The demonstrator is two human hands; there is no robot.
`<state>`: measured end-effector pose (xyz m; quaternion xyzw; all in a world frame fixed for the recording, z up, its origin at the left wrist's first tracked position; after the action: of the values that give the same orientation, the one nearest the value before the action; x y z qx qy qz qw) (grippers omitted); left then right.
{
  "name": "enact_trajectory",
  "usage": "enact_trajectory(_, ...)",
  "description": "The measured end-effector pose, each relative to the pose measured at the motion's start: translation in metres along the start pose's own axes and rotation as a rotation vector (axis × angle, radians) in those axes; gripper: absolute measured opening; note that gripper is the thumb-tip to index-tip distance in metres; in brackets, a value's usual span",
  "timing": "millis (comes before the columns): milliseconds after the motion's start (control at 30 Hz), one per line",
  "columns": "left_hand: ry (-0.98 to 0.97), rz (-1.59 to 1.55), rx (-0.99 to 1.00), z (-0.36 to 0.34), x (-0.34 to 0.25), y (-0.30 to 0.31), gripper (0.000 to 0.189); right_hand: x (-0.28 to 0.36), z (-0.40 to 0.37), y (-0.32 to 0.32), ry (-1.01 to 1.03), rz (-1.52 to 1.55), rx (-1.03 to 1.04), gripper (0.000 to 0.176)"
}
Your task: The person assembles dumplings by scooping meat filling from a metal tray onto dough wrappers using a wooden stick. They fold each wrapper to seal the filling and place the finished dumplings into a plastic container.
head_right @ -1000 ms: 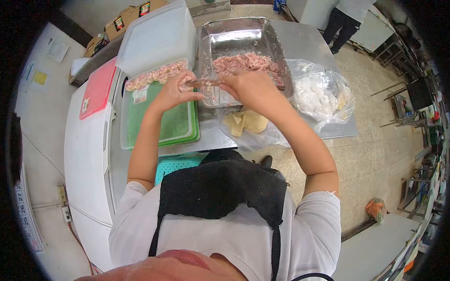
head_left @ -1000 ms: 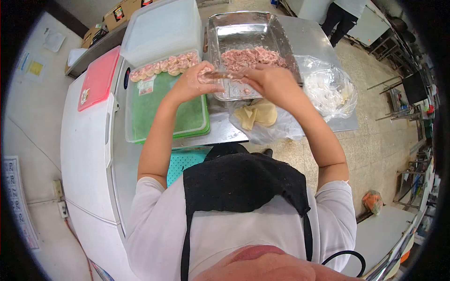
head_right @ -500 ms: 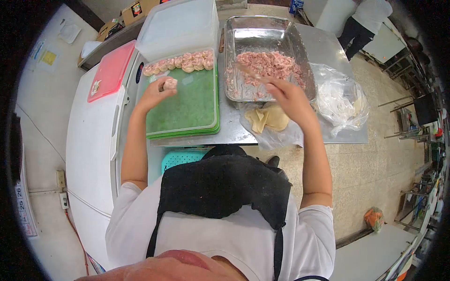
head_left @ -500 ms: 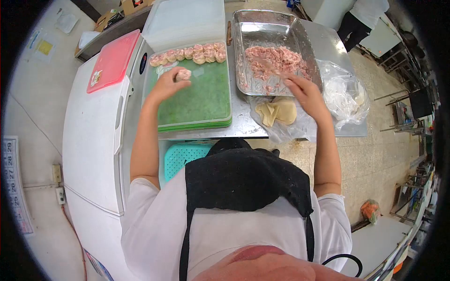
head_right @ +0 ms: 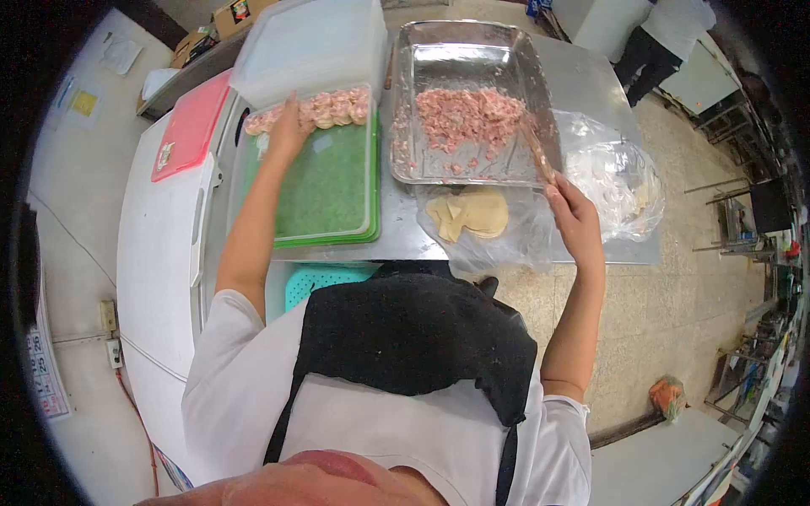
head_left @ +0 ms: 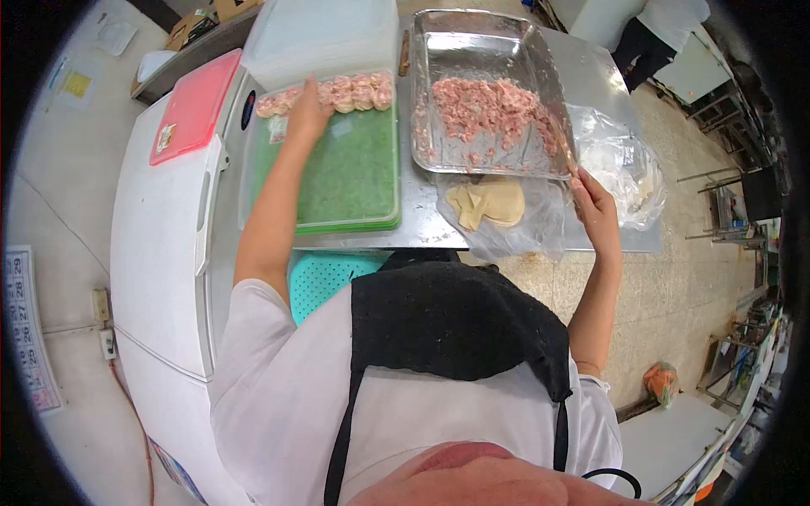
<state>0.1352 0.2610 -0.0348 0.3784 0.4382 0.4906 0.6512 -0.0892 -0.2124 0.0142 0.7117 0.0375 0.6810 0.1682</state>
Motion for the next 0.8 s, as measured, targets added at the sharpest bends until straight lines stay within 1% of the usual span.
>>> enact_trajectory(33, -0.004, -0.004, 0.014, 0.003, -0.003, 0.000, 0.078, -0.006, 0.003, 0.003, 0.103, -0.044, 0.003, 0.038)
enact_trajectory(67, 0.014, -0.025, 0.084, 0.007, -0.004, 0.001, 0.079, -0.012, 0.007, 0.007, 0.087, -0.049, 0.000, 0.038)
enact_trajectory(100, 0.033, -0.046, 0.153, 0.011, -0.007, 0.004, 0.081, -0.017, 0.014, 0.009, 0.136, -0.098, 0.040, 0.038)
enact_trajectory(133, 0.033, -0.051, 0.165, 0.012, -0.013, 0.011, 0.081, -0.020, 0.021, 0.012, 0.189, -0.146, 0.083, 0.037)
enact_trajectory(167, 0.060, -0.031, 0.226, 0.010, -0.017, 0.019, 0.077, -0.019, 0.028, 0.015, 0.178, -0.152, 0.087, 0.037)
enact_trajectory(200, 0.091, -0.010, 0.286, 0.004, -0.025, 0.027, 0.073, -0.016, 0.035, 0.018, 0.099, -0.191, 0.184, 0.036)
enact_trajectory(233, 0.100, -0.013, 0.293, -0.008, -0.039, 0.033, 0.073, -0.011, 0.043, 0.021, 0.022, -0.229, 0.282, 0.036)
enact_trajectory(267, -0.092, -0.003, 0.116, -0.026, -0.054, 0.043, 0.065, -0.005, 0.051, 0.023, -0.041, -0.325, 0.361, 0.032)
enact_trajectory(300, -0.284, 0.010, -0.063, -0.045, -0.074, 0.055, 0.057, -0.008, 0.061, 0.025, -0.042, -0.326, 0.373, 0.032)
enact_trajectory(367, -0.086, -0.358, 0.128, -0.083, -0.143, 0.072, 0.032, -0.013, 0.079, 0.027, 0.378, -0.707, 0.416, 0.029)
enact_trajectory(400, -0.033, -0.482, 0.298, -0.103, -0.171, 0.070, 0.025, -0.012, 0.088, 0.026, 0.348, -0.752, 0.433, 0.024)
enact_trajectory(433, 0.021, -0.607, 0.466, -0.118, -0.194, 0.067, 0.021, -0.013, 0.098, 0.024, 0.353, -0.750, 0.446, 0.024)
enact_trajectory(500, 0.029, -0.530, 0.597, -0.141, -0.224, 0.042, 0.023, -0.014, 0.116, 0.018, 0.457, -0.814, 0.563, 0.027)
enact_trajectory(533, 0.040, -0.529, 0.589, -0.149, -0.232, 0.023, 0.023, -0.003, 0.122, 0.014, 0.470, -0.899, 0.561, 0.030)
enact_trajectory(600, 0.109, -0.407, 0.407, -0.166, -0.240, -0.014, 0.026, 0.006, 0.149, 0.005, 0.508, -0.923, 0.577, 0.031)
enact_trajectory(633, 0.126, -0.405, 0.404, -0.173, -0.244, -0.030, 0.026, 0.006, 0.165, -0.001, 0.536, -0.949, 0.585, 0.033)
enact_trajectory(667, 0.164, -0.359, 0.359, -0.178, -0.247, -0.044, 0.025, -0.005, 0.188, -0.012, 0.544, -0.945, 0.599, 0.033)
enact_trajectory(700, 0.200, -0.313, 0.314, -0.181, -0.250, -0.050, 0.025, -0.023, 0.213, -0.026, 0.623, -0.922, 0.538, 0.030)
enact_trajectory(733, 0.211, -0.310, 0.311, -0.181, -0.254, -0.050, 0.025, -0.036, 0.224, -0.037, 0.698, -0.897, 0.475, 0.028)
enact_trajectory(767, 0.192, -0.281, 0.264, -0.179, -0.256, -0.047, 0.025, -0.042, 0.223, -0.044, 0.703, -0.893, 0.482, 0.028)
enact_trajectory(800, 0.171, -0.251, 0.219, -0.178, -0.257, -0.043, 0.025, -0.044, 0.219, -0.053, 0.690, -0.885, 0.439, 0.022)
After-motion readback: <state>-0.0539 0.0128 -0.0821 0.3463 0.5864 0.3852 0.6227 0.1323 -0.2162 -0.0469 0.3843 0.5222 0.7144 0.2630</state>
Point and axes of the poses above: each hand's wrist, its own z-axis towards the middle knuckle, its own y-axis out of the back of the hand, x = y × z, the point moved 1 cm from there along z, towards the middle knuckle, and after that the axes turned 6 degrees about z, right-handed, at the moved point
